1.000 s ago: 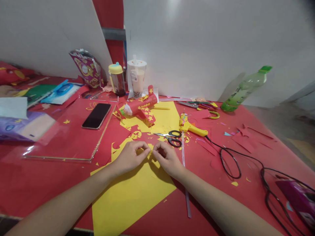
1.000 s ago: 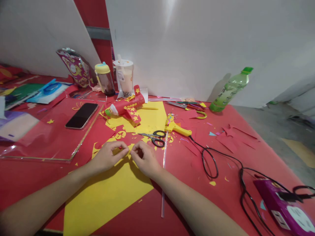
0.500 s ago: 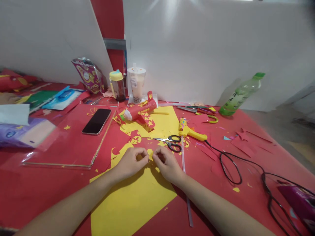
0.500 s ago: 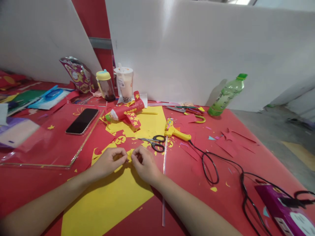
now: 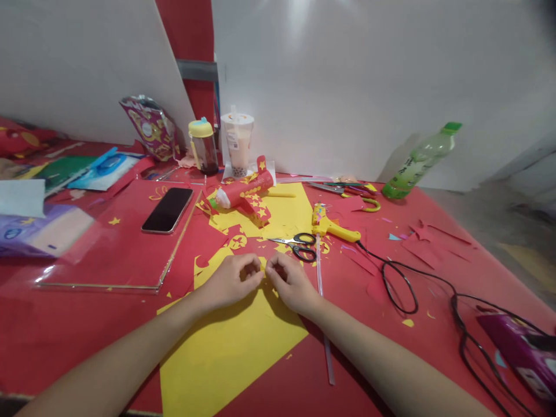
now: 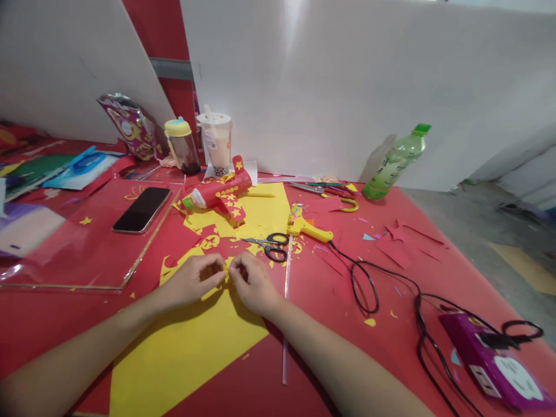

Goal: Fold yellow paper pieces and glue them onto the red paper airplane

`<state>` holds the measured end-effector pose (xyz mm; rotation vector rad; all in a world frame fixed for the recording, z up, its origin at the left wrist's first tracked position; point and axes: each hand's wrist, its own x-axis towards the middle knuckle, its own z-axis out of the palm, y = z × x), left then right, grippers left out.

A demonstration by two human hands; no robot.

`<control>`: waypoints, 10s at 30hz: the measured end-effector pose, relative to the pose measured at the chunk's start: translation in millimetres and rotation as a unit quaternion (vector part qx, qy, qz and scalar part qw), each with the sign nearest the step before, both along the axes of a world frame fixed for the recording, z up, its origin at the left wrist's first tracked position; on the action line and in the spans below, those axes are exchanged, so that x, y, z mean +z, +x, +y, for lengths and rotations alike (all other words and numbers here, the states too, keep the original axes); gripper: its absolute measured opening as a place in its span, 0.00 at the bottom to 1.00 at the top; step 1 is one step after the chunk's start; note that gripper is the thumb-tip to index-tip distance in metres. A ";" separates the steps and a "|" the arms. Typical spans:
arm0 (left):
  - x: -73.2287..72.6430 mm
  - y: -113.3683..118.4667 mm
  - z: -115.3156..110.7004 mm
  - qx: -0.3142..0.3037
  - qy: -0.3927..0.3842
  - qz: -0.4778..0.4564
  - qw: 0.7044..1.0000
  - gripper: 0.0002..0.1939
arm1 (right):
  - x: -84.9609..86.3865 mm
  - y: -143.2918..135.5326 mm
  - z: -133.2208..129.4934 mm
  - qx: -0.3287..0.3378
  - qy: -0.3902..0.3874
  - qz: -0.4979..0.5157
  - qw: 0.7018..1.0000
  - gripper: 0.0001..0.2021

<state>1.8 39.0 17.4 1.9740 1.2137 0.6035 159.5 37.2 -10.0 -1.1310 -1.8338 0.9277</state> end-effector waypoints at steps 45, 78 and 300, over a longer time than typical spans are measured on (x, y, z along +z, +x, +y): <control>-5.7 3.8 -0.5 0.108 -0.089 -0.135 0.981 0.10 | -1.5 0.8 -2.7 -0.043 0.081 0.069 0.993 0.06; -6.3 2.6 -1.1 0.060 -0.139 -0.107 0.983 0.12 | 2.6 1.5 -5.1 -0.051 0.253 -0.008 0.966 0.05; -8.3 0.2 -2.5 0.013 0.122 0.023 0.992 0.10 | 2.6 1.1 -0.3 -0.026 0.058 -0.034 0.997 0.07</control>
